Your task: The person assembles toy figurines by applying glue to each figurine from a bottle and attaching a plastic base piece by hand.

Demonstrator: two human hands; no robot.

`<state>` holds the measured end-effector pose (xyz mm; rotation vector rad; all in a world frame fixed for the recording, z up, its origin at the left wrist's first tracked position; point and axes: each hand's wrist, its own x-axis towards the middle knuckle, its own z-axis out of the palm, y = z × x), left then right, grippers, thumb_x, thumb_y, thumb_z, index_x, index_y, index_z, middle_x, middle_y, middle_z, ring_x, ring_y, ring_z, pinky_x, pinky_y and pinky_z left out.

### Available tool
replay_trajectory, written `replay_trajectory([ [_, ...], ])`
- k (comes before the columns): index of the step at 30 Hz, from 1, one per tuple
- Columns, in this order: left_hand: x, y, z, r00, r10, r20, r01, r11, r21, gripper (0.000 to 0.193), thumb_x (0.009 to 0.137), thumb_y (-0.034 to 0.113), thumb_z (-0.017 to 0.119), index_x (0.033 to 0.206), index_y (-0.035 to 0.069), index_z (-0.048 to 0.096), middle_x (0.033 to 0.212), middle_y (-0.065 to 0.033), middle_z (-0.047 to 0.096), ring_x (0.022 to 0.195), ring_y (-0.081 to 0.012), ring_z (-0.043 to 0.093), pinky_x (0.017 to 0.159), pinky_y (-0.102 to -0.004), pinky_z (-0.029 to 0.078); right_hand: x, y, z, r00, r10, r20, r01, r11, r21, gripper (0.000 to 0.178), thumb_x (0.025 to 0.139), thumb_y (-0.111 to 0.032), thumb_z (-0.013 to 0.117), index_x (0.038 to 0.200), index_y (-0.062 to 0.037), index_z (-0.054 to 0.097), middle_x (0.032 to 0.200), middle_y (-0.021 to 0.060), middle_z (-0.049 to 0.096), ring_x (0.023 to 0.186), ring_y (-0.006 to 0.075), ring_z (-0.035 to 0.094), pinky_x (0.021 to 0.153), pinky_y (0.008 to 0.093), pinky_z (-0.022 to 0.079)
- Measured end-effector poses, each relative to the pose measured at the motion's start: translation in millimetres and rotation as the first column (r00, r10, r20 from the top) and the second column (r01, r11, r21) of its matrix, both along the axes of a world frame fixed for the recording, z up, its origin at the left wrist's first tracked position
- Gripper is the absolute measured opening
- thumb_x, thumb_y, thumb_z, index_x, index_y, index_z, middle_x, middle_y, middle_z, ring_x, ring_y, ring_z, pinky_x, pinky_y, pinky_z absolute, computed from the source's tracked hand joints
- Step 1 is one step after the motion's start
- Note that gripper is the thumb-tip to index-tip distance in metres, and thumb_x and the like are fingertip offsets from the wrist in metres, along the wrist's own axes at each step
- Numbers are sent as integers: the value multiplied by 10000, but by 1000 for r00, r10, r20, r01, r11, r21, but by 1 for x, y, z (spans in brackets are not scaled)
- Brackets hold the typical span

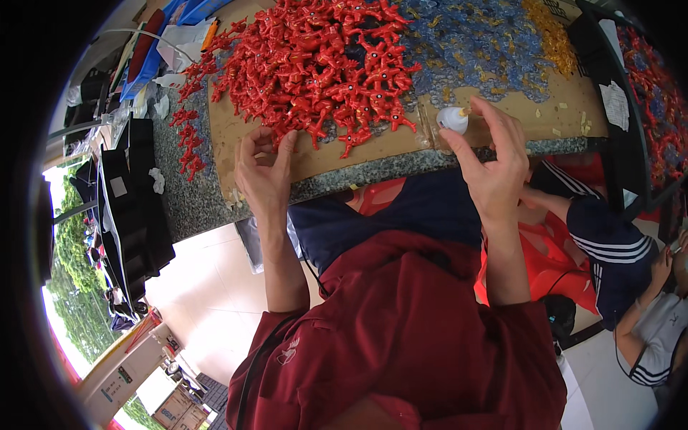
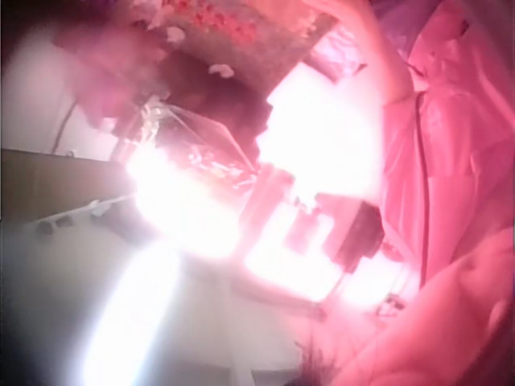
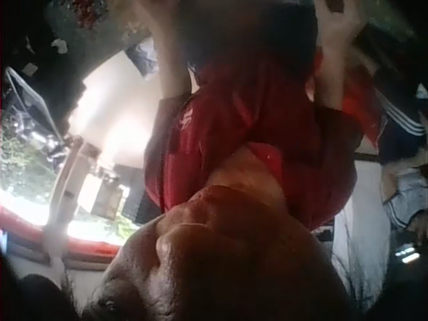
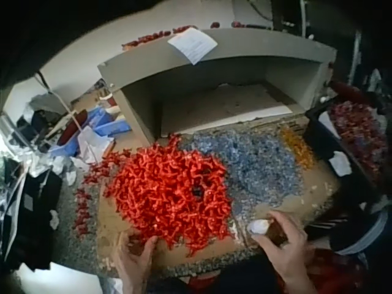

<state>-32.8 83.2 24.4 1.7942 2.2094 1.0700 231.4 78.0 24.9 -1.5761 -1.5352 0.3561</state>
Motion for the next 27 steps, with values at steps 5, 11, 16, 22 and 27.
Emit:
replay_trajectory([
  [5,-7,-14,-13,971,45,235,-46,999,-3,249,754,119,695,944,6,580,894,-59,564,734,-115,562,673,-229,462,-1,8,-12,986,157,58,-161,984,71,317,728,-70,680,1015,16,574,983,99,606,850,205,569,736,316,444],
  [11,-4,-39,5,317,-100,943,118,991,65,256,832,84,594,1063,-12,540,946,-73,565,901,-182,562,819,-277,449,-9,-9,-9,770,271,-578,-180,961,210,289,819,-32,579,1077,53,479,987,149,591,920,178,561,792,293,444],
  [16,7,-60,-6,-179,-190,965,346,906,243,222,824,108,596,1031,36,558,1000,-85,563,1062,-267,502,934,-374,379,-15,-26,0,737,438,-514,-386,898,212,355,851,-107,561,1148,38,432,905,112,599,875,136,565,736,233,440],
  [22,30,-61,1,-490,46,871,359,921,153,241,838,27,541,1076,31,503,949,-99,564,993,-266,569,757,-292,548,-17,-45,15,813,355,-462,-382,924,37,368,750,-150,683,1050,13,544,891,103,598,717,125,527,628,230,423],
  [27,41,-62,-6,-698,143,702,373,909,186,234,868,168,535,1050,23,506,962,-72,532,882,-174,546,756,-242,480,-13,-44,27,838,468,-280,-440,884,161,386,596,-136,775,934,-2,646,707,58,631,600,146,484,549,245,377],
])
